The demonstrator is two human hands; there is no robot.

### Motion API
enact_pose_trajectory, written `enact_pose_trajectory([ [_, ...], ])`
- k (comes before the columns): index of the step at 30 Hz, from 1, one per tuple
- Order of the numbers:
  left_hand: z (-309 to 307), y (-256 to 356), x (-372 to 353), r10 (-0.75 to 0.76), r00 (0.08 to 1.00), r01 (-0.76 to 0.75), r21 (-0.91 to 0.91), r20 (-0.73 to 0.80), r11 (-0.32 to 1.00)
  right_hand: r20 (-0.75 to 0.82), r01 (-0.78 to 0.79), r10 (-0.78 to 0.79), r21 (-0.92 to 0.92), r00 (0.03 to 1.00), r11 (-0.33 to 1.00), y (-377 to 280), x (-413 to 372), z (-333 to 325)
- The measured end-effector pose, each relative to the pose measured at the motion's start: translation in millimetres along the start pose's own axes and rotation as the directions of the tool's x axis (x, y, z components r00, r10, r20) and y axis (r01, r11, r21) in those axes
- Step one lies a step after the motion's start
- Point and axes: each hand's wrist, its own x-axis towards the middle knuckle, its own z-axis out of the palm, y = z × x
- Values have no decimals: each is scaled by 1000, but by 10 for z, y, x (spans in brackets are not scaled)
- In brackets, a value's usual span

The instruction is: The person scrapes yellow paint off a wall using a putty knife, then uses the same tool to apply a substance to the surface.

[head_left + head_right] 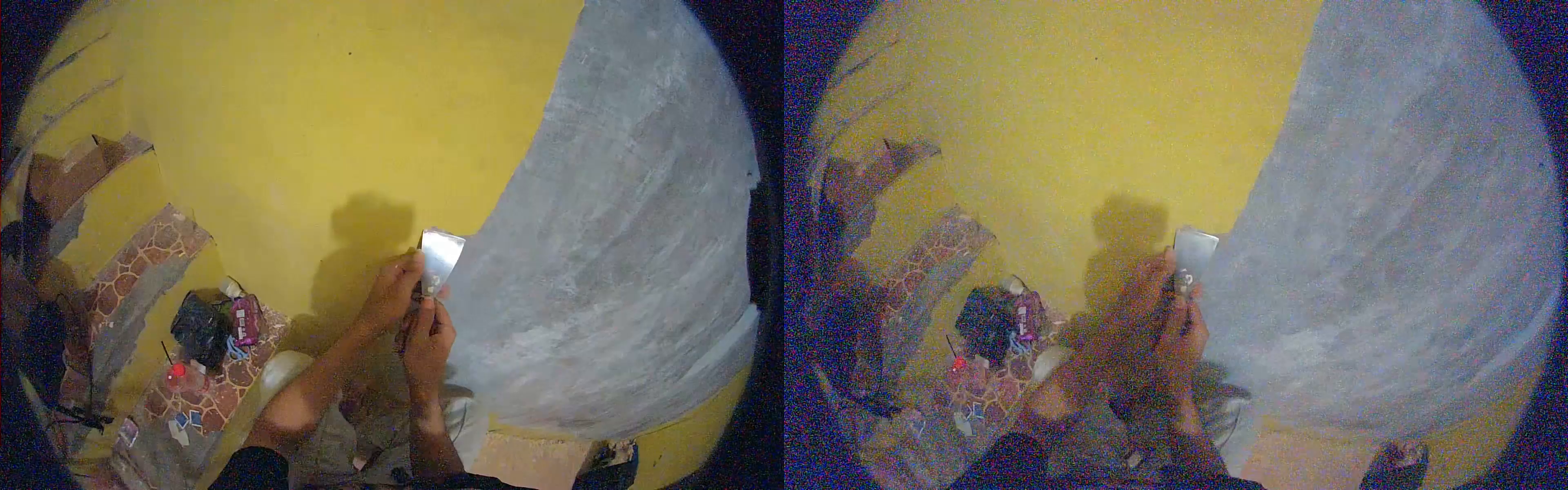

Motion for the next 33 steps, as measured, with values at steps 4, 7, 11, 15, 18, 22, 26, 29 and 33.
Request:
enact_pose_trajectory([
  [4, 103, 168, -104, -37, 999, 37, 188, 0, 981, -1, -54, 54, 56, 999, 997, -189, -60, 41],
  [7, 73, 9, -31, -108, 994, 106, 99, 13, 989, -29, -100, 103, 73, 994, 992, -76, -95, 42],
  [11, 155, 59, -63, -132, 991, 132, 42, 6, 990, -97, -112, 123, 113, 988, 987, -135, -109, 74],
  [15, 180, 200, -41, -66, 997, 71, 239, -29, 968, -58, -135, 145, 155, 988, 979, -282, -44, 38],
  [18, 230, 208, -22, -78, 996, 89, 259, -53, 962, -14, -163, 166, 129, 986, 978, -304, -10, -13],
  [22, 264, 307, -50, -53, 998, 64, 307, -44, 950, -24, -60, 60, 7, 998, 998, -225, 39, -54],
  [26, 323, 289, -79, -11, 998, 27, 257, -63, 966, 4, -123, 123, 93, 992, 988, -416, 36, -94],
  [29, 395, 223, -68, -37, 995, 57, 207, -96, 977, 31, -117, 115, 95, 993, 989, -455, 127, -219],
  [33, 481, 326, -62, -105, 992, 103, -24, -64, 994, 76, -129, 123, 82, 989, 988, -599, 168, -309],
])
